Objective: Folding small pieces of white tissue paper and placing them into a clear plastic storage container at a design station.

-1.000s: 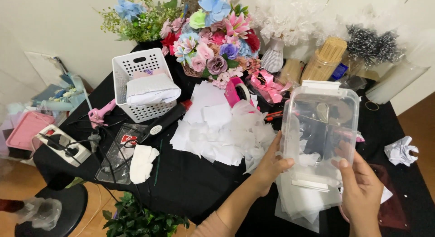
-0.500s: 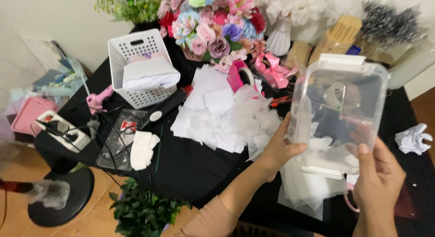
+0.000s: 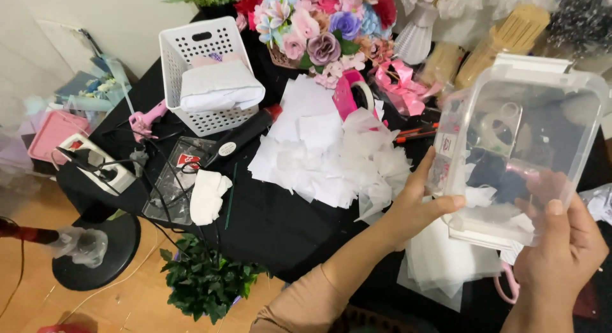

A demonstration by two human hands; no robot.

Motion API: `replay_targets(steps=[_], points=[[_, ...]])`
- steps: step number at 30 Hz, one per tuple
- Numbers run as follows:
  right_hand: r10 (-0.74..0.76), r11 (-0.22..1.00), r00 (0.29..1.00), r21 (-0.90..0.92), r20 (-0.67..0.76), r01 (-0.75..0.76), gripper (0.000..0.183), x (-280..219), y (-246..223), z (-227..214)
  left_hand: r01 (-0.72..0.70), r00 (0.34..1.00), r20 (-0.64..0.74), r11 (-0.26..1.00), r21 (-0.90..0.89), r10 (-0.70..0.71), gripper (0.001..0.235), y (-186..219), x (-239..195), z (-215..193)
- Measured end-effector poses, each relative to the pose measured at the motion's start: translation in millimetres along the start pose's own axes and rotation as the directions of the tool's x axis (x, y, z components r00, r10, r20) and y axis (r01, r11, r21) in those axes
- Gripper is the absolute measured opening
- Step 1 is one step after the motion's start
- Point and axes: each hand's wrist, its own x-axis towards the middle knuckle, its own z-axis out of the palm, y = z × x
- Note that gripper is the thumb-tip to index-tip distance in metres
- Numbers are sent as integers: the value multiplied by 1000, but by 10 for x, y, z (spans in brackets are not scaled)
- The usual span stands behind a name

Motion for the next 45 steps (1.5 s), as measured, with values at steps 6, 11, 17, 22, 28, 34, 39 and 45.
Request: replay_targets(steps=[6, 11, 17, 22, 28, 34, 39, 45], points=[[-122, 991, 992, 56, 42, 120, 46, 80, 241, -120, -41, 999, 28, 995, -93, 43, 117, -75, 75, 12], [-72, 995, 997, 66, 28, 70, 44, 100, 13, -43, -85, 995, 40, 980, -179, 93, 112, -121, 102, 16], [-108, 993, 993, 61, 49, 105, 44, 118, 32, -91, -97, 994, 37, 975, -202, 106, 111, -111, 119, 49], [116, 988, 993, 101, 13, -117, 36, 227, 63, -18, -145, 989, 11, 972, -184, 149, 111, -246, 355, -24], [348, 880, 901, 242, 258, -409, 68, 82, 505, -77, -89, 994, 62, 994, 70, 85, 124, -337, 146, -77], [-37, 999, 999, 15, -37, 38, 39, -64, 366, -5, -172, 977, 110, 982, -79, 180, 109, -835, 306, -412], [-135, 986, 981, -83, 142, 147, 56, 14, 322, -92, -130, 980, 132, 984, -124, 146, 117, -712, 216, -601], [-286, 942, 949, -143, 130, 304, 32, 201, -50, 68, -236, 958, 131, 962, -139, 254, 115, -580, 163, -540]])
